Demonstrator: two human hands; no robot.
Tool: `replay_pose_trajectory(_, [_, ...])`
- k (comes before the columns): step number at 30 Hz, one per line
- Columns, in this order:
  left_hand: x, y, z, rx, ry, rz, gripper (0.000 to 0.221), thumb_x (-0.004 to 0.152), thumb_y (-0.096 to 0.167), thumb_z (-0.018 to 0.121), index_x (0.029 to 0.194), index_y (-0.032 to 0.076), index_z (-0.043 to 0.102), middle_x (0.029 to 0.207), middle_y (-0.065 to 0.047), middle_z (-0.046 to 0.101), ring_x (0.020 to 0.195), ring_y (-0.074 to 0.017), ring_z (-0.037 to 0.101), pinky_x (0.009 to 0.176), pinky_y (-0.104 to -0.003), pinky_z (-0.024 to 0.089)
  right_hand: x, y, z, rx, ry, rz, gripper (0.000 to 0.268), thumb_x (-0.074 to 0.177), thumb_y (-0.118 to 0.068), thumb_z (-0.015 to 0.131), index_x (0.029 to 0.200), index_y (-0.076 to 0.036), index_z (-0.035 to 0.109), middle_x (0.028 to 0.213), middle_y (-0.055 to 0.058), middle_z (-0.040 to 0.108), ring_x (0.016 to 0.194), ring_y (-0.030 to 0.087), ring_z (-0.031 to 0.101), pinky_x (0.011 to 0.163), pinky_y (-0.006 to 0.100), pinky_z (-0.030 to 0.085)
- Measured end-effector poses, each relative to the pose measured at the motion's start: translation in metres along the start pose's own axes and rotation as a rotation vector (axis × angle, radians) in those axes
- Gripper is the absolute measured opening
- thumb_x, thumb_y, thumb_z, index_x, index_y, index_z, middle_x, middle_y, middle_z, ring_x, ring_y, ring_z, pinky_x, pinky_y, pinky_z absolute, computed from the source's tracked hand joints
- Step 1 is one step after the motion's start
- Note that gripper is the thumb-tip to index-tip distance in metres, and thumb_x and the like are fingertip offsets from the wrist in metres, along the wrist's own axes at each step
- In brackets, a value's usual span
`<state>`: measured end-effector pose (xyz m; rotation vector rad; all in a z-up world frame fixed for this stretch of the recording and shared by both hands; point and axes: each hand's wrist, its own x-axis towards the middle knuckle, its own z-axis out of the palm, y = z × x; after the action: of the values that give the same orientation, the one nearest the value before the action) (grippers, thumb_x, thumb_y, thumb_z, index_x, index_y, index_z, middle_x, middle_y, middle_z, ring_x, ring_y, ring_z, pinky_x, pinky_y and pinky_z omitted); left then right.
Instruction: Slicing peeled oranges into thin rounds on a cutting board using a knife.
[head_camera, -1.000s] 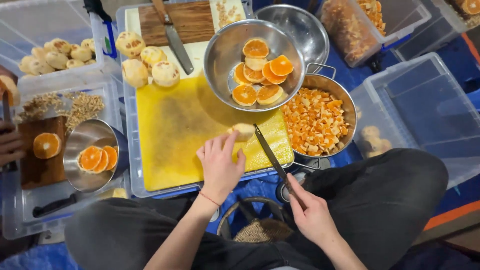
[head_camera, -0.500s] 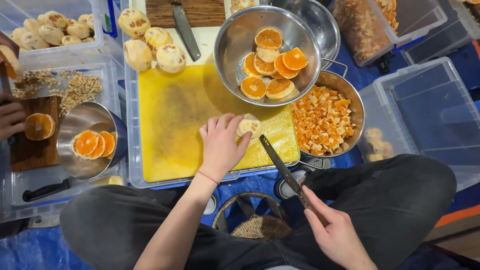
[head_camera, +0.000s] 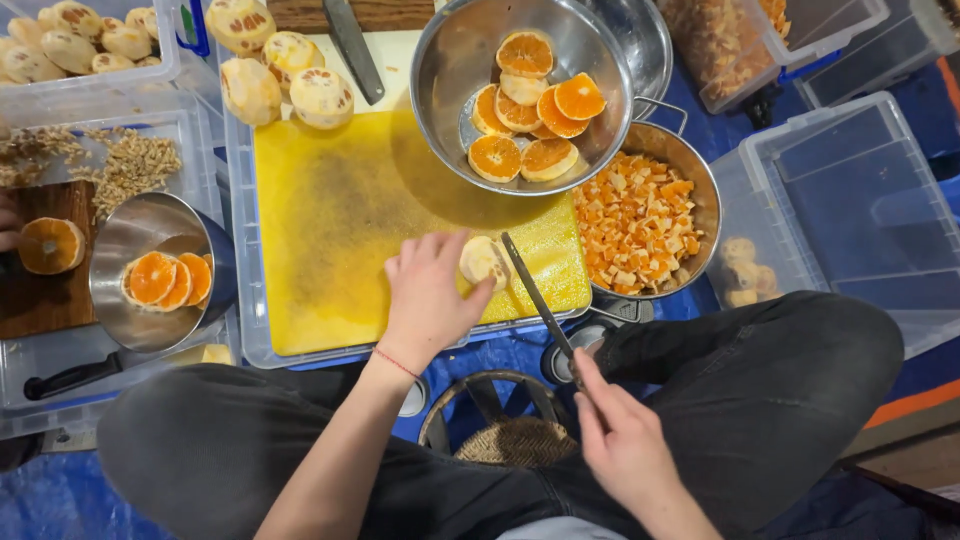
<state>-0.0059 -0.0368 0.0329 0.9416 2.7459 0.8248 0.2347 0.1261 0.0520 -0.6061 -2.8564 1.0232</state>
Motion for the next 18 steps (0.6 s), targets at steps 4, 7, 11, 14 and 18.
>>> replay_pose_trajectory(4, [-0.003,-0.004,0.008,-0.021,0.027,-0.114,0.066,0.085,0.062,0.066,0.133,0.016,0.066,0.115,-0.009,0.068,0.105,-0.0356,0.055,0.082,-0.049,0.036,-0.008,0.004,0.016,-0.122,-0.017,-0.005,0.058,0.096,-0.019,0.061,0.152,-0.029,0.052,0.068,0.0,0.051,0.058,0.017,0.058,0.064,0.035,0.052])
replay_pose_trajectory(7, [0.001,-0.01,0.02,-0.018,0.022,-0.072,0.051,0.085,0.05,0.072,0.125,0.017,0.071,0.115,-0.007,0.066,0.104,-0.0347,0.053,0.083,-0.05,0.036,-0.008,0.007,0.022,-0.246,-0.011,-0.051,0.06,0.097,-0.019,0.061,0.154,-0.03,0.049,0.072,-0.002,0.05,0.056,0.021,0.056,0.055,0.04,0.051])
replay_pose_trajectory(11, [0.005,-0.005,0.019,0.043,0.03,-0.069,0.049,0.079,0.052,0.073,0.117,0.02,0.075,0.108,-0.006,0.069,0.102,-0.0362,0.054,0.078,-0.052,0.036,0.028,-0.007,0.037,-0.202,-0.034,-0.1,0.061,0.097,-0.014,0.059,0.155,-0.024,0.046,0.076,0.007,0.055,0.064,0.033,0.061,0.064,0.044,0.053])
replay_pose_trajectory(14, [0.004,-0.002,0.013,0.045,0.032,-0.113,0.048,0.079,0.052,0.076,0.116,0.021,0.075,0.102,-0.008,0.066,0.097,-0.0365,0.055,0.078,-0.052,0.036,0.038,-0.008,0.036,-0.09,-0.082,-0.095,0.06,0.101,-0.016,0.056,0.159,-0.022,0.042,0.069,0.009,0.052,0.058,0.03,0.056,0.061,0.044,0.046])
replay_pose_trajectory(18, [0.002,-0.005,0.016,-0.012,-0.002,-0.129,0.052,0.084,0.046,0.071,0.125,0.016,0.072,0.105,-0.009,0.07,0.098,-0.035,0.056,0.081,-0.049,0.036,0.005,-0.001,0.027,-0.082,0.05,-0.148,0.055,0.098,-0.015,0.061,0.152,-0.022,0.052,0.069,0.004,0.051,0.057,0.021,0.056,0.064,0.036,0.051])
